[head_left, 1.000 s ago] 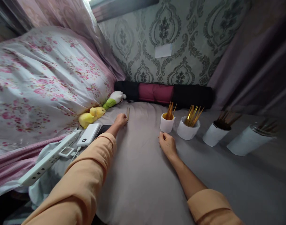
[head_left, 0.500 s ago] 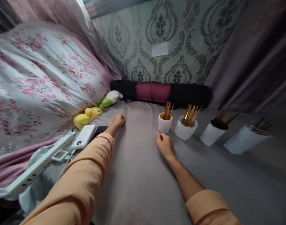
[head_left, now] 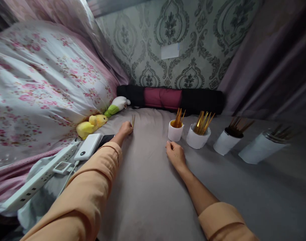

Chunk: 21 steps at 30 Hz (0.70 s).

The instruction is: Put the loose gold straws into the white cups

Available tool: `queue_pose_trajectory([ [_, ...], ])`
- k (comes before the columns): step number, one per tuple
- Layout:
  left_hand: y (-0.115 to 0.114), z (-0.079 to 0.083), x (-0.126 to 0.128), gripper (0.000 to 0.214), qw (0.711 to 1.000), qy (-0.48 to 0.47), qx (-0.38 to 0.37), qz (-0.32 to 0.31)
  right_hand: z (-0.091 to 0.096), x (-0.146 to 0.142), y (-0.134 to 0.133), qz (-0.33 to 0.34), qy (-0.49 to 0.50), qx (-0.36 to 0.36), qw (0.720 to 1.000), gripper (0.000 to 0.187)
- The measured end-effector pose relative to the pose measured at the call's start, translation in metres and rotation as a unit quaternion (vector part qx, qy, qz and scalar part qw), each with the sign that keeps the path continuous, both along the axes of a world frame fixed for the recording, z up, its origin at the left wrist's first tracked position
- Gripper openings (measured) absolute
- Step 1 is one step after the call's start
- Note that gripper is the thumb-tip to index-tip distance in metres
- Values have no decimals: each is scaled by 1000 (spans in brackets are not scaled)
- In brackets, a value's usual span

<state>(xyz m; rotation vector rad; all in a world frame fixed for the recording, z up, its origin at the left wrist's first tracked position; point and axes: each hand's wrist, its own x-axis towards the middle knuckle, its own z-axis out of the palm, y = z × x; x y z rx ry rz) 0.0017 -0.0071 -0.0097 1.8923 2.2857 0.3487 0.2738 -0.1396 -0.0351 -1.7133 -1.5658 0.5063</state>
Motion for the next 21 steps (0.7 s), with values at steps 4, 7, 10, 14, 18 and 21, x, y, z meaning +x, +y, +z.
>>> queue_pose_trajectory([
  [4,0,0,0,20,1000,2,0,4,1,0,-1,3,3,1,1000,35],
  [7,0,0,1,20,1000,3,1,4,1,0,-1,4,0,1,1000,36],
  [10,0,1,1,21,1000,3,3,6,1,0,-1,2,-5,2,1000,36],
  [14,0,1,1,21,1000,0,2,11,1,0,-1,7,-6,5,1000,37],
  [18,1,1,1,21,1000,-2,5,16,2,0,-2,6,-11,8,1000,37],
  [21,2,1,1,18,1000,-4,7,17,3,0,-3,7,-14,4,1000,37],
])
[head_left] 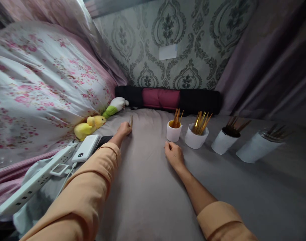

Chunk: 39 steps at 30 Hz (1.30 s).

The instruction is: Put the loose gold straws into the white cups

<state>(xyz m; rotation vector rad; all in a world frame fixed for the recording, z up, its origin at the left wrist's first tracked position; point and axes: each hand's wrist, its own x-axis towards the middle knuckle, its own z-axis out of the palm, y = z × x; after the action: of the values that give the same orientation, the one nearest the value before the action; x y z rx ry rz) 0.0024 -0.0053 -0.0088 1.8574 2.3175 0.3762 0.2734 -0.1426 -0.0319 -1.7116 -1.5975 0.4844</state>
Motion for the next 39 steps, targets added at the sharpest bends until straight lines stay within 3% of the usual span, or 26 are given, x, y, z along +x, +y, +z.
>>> queue_pose_trajectory([
  [39,-1,9,-7,19,995,-91,-1,33,-2,0,1,-11,-10,-10,1000,35],
])
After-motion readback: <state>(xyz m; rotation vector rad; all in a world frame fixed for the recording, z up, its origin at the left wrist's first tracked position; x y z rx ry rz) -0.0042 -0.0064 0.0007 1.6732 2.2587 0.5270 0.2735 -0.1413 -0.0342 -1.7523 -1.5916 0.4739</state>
